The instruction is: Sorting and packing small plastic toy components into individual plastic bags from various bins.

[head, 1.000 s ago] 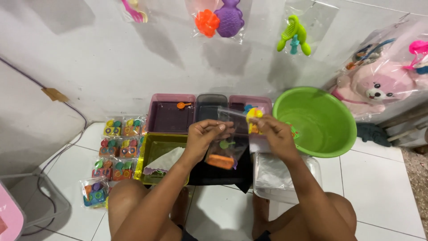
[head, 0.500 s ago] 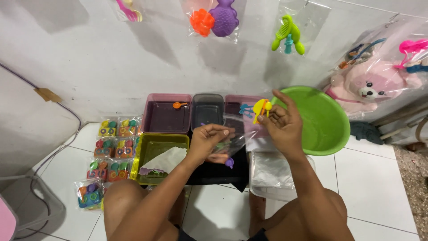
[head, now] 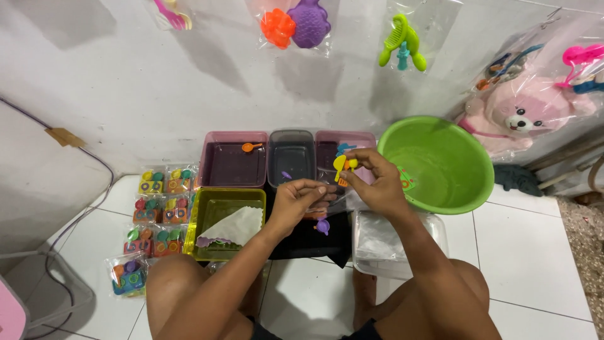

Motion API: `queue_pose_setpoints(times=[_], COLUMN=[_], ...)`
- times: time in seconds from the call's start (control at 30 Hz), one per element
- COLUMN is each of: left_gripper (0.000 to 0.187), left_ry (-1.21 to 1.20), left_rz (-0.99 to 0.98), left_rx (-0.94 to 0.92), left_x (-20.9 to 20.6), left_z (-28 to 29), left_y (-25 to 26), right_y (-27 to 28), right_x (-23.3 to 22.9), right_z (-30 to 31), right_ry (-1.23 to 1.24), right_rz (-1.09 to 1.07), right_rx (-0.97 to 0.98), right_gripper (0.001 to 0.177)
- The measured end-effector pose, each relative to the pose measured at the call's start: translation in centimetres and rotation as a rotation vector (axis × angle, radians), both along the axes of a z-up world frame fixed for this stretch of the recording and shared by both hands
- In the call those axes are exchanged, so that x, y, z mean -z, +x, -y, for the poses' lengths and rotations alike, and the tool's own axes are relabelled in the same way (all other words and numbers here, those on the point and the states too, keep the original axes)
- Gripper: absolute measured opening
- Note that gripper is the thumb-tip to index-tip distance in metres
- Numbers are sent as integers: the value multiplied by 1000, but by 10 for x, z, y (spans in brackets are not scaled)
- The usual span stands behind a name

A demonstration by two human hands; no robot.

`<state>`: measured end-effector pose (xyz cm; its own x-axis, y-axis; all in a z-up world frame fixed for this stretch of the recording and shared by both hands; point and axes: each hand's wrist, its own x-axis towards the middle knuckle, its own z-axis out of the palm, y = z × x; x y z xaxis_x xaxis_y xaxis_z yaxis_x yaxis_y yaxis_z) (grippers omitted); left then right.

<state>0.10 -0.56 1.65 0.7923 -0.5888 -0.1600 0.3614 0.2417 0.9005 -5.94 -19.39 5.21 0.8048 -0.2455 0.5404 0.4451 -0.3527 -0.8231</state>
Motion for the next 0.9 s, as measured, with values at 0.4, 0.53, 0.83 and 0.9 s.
queue_pose_setpoints(times=[0.4,0.53,0.83,0.9], left_gripper=[28,26,30,28], left_ry=[13,37,-64,-86], left_rz=[-3,-2,-54,-73], left_rx=[-2,2,-23,-51], left_x=[2,-2,3,8], left_z=[1,0,1,2], left_y=[0,-3,3,6], right_y=[-2,0,1,1], right_x=[2,7,12,12], right_z=[-4,-2,-3,-4], right_ry=[45,31,-57,-78], right_rz=[-51,-78,-78,-78], right_rx=[-24,-27,-20,2], right_gripper=[35,33,29,27])
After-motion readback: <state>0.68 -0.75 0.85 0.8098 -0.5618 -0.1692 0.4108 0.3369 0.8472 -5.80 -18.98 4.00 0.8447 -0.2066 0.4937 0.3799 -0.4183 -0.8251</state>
